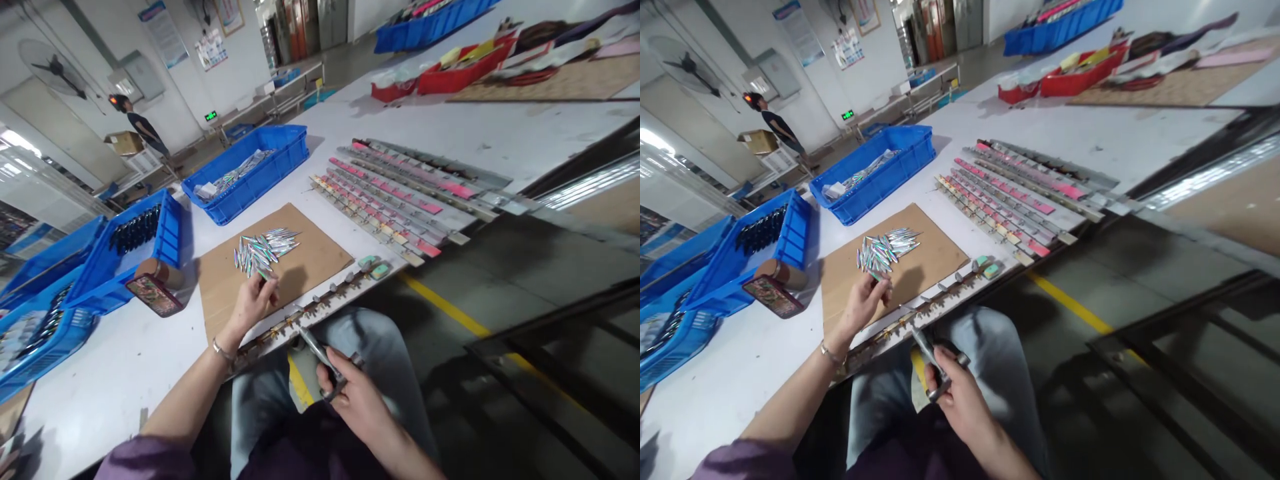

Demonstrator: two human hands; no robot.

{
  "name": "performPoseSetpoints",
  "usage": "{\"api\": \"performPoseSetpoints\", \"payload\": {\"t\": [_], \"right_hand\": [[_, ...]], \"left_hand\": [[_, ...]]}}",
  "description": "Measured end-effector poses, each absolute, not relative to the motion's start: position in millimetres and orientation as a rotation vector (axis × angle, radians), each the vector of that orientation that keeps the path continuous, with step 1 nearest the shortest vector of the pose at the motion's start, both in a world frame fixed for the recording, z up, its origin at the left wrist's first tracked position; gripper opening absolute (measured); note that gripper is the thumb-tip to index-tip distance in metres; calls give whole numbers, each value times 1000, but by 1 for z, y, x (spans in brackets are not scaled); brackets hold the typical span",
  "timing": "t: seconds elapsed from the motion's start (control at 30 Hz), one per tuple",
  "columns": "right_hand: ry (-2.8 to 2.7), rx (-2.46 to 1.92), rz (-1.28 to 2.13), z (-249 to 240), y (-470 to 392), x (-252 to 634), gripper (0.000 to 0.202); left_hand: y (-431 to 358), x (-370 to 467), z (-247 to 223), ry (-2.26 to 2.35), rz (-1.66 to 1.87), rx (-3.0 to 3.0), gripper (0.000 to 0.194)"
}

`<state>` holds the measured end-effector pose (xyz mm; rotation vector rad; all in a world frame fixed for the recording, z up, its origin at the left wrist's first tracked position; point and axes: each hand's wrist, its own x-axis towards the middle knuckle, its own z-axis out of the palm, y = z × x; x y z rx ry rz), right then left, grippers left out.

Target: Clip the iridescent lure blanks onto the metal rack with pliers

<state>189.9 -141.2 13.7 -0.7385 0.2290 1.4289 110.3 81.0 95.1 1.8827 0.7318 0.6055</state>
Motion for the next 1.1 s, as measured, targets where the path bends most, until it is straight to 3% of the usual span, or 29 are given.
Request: {"api": "performPoseSetpoints", "payload": {"t": [0.23,0.33,0.43,0.6,0.73,0.8,0.97,1.03,1.1], "right_hand": [[527,-167,1728,5,-128,183,24],[495,-119,1721,1,-123,177,22],[302,-398,1633,0,-118,170,29],[-503,-1343,926,-2,-120,168,40],[-805,-1638,638,-6,-124,172,43],[-715,-1571,740,-7,-123,172,41],[-148,-880,1432,-6,-117,170,54],[-110,-882,1462,-4,-120,171,58],[-230,-1128,1230,-1,-126,175,51]], "left_hand": [[41,69,74,741,600,1887,28],[41,70,71,703,585,1938,29],[44,71,71,663,592,2025,29],[47,70,74,592,588,2138,30],[48,71,76,547,582,2207,30],[48,72,77,521,597,2244,29],[43,75,79,468,603,2313,26],[41,75,79,488,590,2319,25],[40,75,78,507,582,2319,25]]}}
